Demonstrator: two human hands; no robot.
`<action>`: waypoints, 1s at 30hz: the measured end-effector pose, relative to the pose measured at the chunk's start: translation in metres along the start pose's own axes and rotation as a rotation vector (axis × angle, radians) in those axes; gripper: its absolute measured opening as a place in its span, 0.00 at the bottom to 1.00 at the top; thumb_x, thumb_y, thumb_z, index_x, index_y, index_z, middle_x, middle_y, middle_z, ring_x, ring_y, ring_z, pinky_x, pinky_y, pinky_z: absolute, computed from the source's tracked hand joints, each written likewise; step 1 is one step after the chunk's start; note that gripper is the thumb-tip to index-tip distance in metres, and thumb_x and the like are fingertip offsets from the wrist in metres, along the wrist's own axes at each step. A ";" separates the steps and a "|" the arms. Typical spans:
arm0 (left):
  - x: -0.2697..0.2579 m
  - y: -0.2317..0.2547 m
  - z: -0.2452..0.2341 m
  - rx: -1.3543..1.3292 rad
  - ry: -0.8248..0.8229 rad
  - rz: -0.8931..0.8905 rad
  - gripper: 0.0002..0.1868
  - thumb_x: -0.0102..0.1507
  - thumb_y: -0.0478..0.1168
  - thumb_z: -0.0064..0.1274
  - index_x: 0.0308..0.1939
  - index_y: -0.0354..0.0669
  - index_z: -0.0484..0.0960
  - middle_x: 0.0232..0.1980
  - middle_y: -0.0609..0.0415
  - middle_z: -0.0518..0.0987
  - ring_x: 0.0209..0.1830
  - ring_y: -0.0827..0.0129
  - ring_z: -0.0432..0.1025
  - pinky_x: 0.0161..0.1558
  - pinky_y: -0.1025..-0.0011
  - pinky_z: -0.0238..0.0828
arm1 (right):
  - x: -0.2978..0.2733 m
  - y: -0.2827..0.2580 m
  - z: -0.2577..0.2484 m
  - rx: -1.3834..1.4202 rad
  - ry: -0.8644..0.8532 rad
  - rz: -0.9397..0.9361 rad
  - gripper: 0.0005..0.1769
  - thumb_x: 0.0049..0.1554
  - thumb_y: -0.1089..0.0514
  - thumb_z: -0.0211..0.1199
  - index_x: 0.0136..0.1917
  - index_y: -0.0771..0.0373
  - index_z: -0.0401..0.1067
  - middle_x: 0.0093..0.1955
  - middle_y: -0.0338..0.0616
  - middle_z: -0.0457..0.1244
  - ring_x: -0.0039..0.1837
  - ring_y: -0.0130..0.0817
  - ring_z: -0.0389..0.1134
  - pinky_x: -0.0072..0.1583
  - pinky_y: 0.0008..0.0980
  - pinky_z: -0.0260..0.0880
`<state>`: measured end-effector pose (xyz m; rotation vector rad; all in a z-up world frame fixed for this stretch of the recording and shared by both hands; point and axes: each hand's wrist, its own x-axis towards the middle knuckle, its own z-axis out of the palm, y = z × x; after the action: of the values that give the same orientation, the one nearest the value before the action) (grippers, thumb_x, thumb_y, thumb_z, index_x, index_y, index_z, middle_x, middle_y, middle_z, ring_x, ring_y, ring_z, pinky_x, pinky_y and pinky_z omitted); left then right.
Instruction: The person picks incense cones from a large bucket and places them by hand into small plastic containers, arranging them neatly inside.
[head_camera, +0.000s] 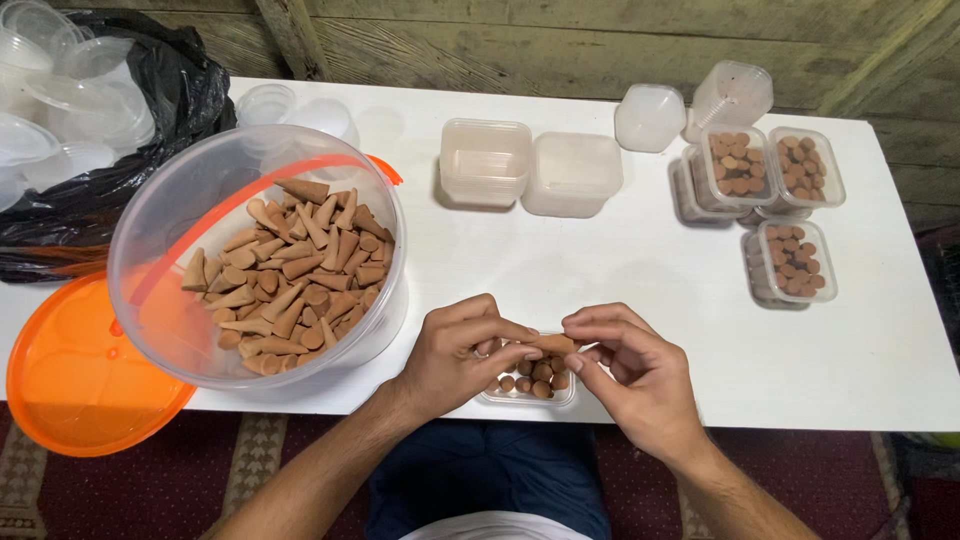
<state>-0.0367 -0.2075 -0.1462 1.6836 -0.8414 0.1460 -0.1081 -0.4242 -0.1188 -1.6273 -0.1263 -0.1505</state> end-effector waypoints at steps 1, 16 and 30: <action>-0.001 -0.002 0.000 0.035 -0.012 0.020 0.09 0.60 0.37 0.68 0.44 0.46 0.88 0.30 0.60 0.69 0.25 0.77 0.64 0.30 0.79 0.62 | 0.001 0.000 0.000 -0.096 -0.010 -0.027 0.11 0.56 0.71 0.65 0.53 0.66 0.78 0.55 0.51 0.67 0.56 0.32 0.70 0.50 0.22 0.72; -0.028 -0.024 -0.016 0.223 -0.548 -0.292 0.57 0.49 0.50 0.73 0.76 0.40 0.59 0.72 0.50 0.63 0.73 0.60 0.60 0.70 0.57 0.51 | 0.021 0.010 0.010 -0.785 -0.330 -0.297 0.10 0.60 0.62 0.61 0.55 0.65 0.75 0.50 0.42 0.66 0.50 0.35 0.70 0.51 0.32 0.71; -0.040 -0.022 -0.014 0.041 -0.388 -0.369 0.57 0.48 0.51 0.73 0.77 0.48 0.59 0.69 0.53 0.66 0.71 0.60 0.62 0.70 0.63 0.56 | 0.021 0.051 0.020 -1.098 -0.377 -0.367 0.06 0.60 0.56 0.62 0.42 0.58 0.74 0.42 0.37 0.64 0.42 0.41 0.64 0.42 0.42 0.63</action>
<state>-0.0484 -0.1756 -0.1805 1.9063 -0.7949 -0.4306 -0.0781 -0.4075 -0.1669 -2.7066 -0.7337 -0.2091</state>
